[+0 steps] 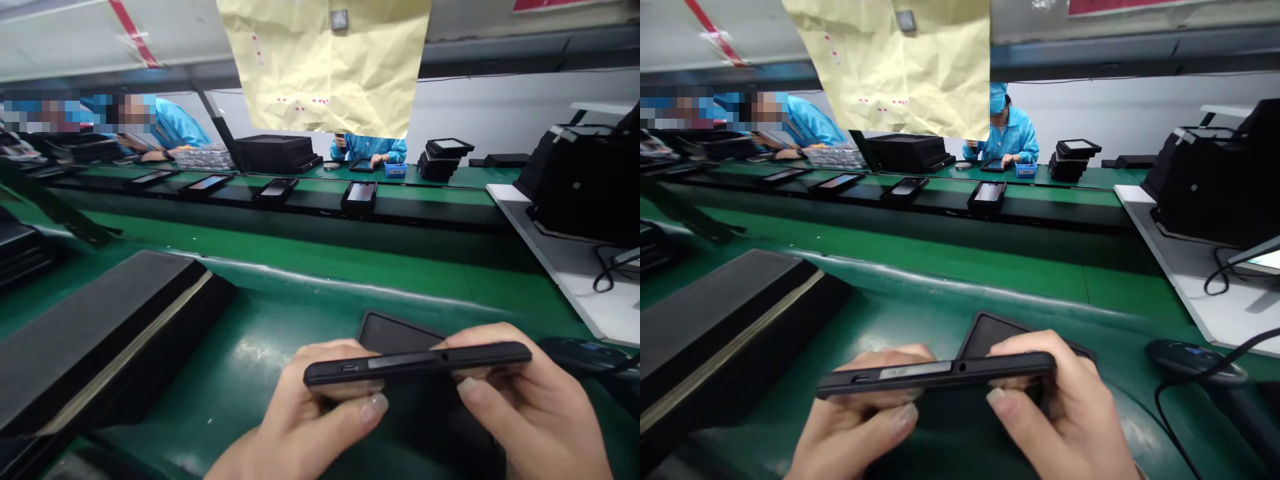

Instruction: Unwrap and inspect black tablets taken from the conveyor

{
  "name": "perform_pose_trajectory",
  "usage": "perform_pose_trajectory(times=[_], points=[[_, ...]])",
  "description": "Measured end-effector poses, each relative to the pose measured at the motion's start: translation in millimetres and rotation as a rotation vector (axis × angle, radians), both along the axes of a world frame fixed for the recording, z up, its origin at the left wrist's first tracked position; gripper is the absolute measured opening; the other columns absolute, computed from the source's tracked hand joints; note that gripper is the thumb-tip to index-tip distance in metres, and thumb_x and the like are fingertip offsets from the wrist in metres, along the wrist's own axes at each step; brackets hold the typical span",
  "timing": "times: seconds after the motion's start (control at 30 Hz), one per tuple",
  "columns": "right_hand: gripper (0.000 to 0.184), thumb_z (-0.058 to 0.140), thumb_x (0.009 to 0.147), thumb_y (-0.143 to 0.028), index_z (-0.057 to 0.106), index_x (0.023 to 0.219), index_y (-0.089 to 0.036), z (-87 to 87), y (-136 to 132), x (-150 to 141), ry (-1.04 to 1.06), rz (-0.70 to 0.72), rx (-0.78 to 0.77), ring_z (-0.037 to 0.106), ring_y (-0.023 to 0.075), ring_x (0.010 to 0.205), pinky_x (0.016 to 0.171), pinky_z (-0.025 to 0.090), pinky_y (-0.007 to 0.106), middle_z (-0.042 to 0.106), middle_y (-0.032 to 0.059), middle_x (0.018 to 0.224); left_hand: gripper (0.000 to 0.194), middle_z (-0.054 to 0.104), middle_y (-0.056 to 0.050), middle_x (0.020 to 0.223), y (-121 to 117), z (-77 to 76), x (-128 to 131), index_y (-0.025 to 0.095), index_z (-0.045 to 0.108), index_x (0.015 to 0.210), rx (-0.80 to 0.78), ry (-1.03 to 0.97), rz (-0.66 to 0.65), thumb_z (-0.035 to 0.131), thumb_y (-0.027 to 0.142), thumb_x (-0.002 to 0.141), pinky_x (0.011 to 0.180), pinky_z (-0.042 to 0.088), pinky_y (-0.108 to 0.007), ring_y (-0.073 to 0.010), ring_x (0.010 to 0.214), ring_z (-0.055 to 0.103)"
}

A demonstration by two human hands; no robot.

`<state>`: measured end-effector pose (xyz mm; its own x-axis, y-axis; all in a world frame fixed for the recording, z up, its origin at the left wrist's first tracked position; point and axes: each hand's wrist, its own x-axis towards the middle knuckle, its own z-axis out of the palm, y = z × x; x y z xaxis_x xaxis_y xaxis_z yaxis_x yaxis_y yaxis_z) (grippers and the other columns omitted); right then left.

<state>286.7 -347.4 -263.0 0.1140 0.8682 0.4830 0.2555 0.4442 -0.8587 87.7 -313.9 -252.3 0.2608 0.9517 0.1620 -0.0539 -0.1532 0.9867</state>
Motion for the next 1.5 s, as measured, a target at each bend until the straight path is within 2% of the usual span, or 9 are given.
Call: perform_pose_trajectory(times=[0.1, 0.23, 0.5, 0.77, 0.97, 1.1, 1.2, 1.4, 1.5], points=[[0.022, 0.063, 0.084, -0.011, 0.066, 0.097, -0.029, -1.8, 10, 8, -0.017, 0.098, 0.075, 0.069, 0.0151, 0.088, 0.080, 0.056, 0.021, 0.072, -0.0037, 0.094, 0.021, 0.076, -0.004, 0.095, 25, -1.2, 0, 0.032, 0.076, 0.099, 0.314, 0.044, -0.235, 0.067, 0.025, 0.082, 0.074, 0.055, -0.031, -0.0227, 0.083, 0.070], [0.041, 0.056, 0.083, -0.001, 0.066, 0.109, -0.031, -10.6, 18, 19, -0.023, 0.214, 0.182, 0.066, 0.0236, 0.100, 0.090, 0.053, 0.041, 0.070, 0.0001, 0.107, 0.027, 0.073, -0.008, 0.107, 41, -6.4, -3, 0.028, 0.070, 0.113, 0.533, 0.054, -0.335, 0.056, 0.029, 0.090, 0.088, 0.052, -0.037, -0.0255, 0.100, 0.068], [0.047, 0.050, 0.082, 0.002, 0.067, 0.111, -0.032, -12.7, 18, 23, -0.011, 0.263, 0.164, 0.065, 0.0254, 0.101, 0.089, 0.051, 0.044, 0.070, -0.0003, 0.106, 0.028, 0.073, -0.009, 0.109, 37, -5.3, -5, 0.025, 0.069, 0.116, 0.551, 0.080, -0.361, 0.054, 0.026, 0.091, 0.090, 0.052, -0.037, -0.0257, 0.103, 0.067], [0.035, 0.055, 0.083, 0.001, 0.068, 0.108, -0.019, -18.3, 27, 25, -0.062, 0.250, 0.356, 0.067, 0.0267, 0.096, 0.081, 0.057, 0.044, 0.071, 0.0063, 0.103, 0.029, 0.072, -0.016, 0.106, 40, -9.0, -2, 0.012, 0.069, 0.111, 0.727, 0.055, -0.333, 0.052, 0.028, 0.094, 0.088, 0.055, -0.034, -0.0230, 0.102, 0.067], [0.065, 0.064, 0.077, 0.003, 0.051, 0.134, -0.025, -7.9, 15, 17, -0.348, 0.006, 0.437, 0.057, 0.0226, 0.116, 0.097, 0.049, 0.039, 0.059, 0.0006, 0.129, 0.027, 0.072, -0.013, 0.110, 36, -10.6, -1, 0.013, 0.067, 0.113, 0.691, 0.104, -0.296, 0.054, 0.011, 0.090, 0.090, 0.055, -0.033, -0.0211, 0.102, 0.067], [0.043, 0.066, 0.080, -0.004, 0.060, 0.121, -0.018, 2.9, 3, 15, -0.625, -0.092, 0.554, 0.057, 0.0232, 0.115, 0.103, 0.045, 0.043, 0.063, 0.0040, 0.120, 0.038, 0.071, -0.010, 0.112, 32, -12.5, 1, 0.014, 0.064, 0.116, 0.709, 0.199, -0.260, 0.052, -0.001, 0.083, 0.090, 0.055, -0.030, -0.0186, 0.104, 0.066], [0.029, 0.065, 0.082, -0.008, 0.066, 0.110, -0.017, 5.2, 3, 24, -0.823, 0.013, 0.620, 0.062, 0.0219, 0.108, 0.100, 0.049, 0.041, 0.069, 0.0053, 0.109, 0.038, 0.070, -0.011, 0.114, 30, -11.6, 1, 0.013, 0.063, 0.117, 0.773, 0.251, -0.259, 0.050, -0.002, 0.084, 0.093, 0.054, -0.031, -0.0184, 0.106, 0.065], [0.026, 0.059, 0.085, -0.009, 0.068, 0.107, -0.019, 5.6, 4, 29, -0.847, 0.087, 0.593, 0.065, 0.0196, 0.103, 0.088, 0.057, 0.031, 0.071, 0.0051, 0.105, 0.043, 0.071, -0.009, 0.113, 28, -6.1, -2, 0.014, 0.062, 0.118, 0.738, 0.337, -0.291, 0.047, -0.005, 0.082, 0.092, 0.054, -0.030, -0.0171, 0.106, 0.065], [0.023, 0.052, 0.089, -0.009, 0.070, 0.102, -0.019, 4.0, -2, 20, -0.810, 0.008, 0.560, 0.065, 0.0203, 0.104, 0.088, 0.057, 0.033, 0.072, 0.0042, 0.102, 0.045, 0.071, -0.008, 0.114, 27, -5.5, -2, 0.015, 0.063, 0.117, 0.693, 0.350, -0.299, 0.046, -0.006, 0.080, 0.092, 0.054, -0.029, -0.0172, 0.105, 0.065]])
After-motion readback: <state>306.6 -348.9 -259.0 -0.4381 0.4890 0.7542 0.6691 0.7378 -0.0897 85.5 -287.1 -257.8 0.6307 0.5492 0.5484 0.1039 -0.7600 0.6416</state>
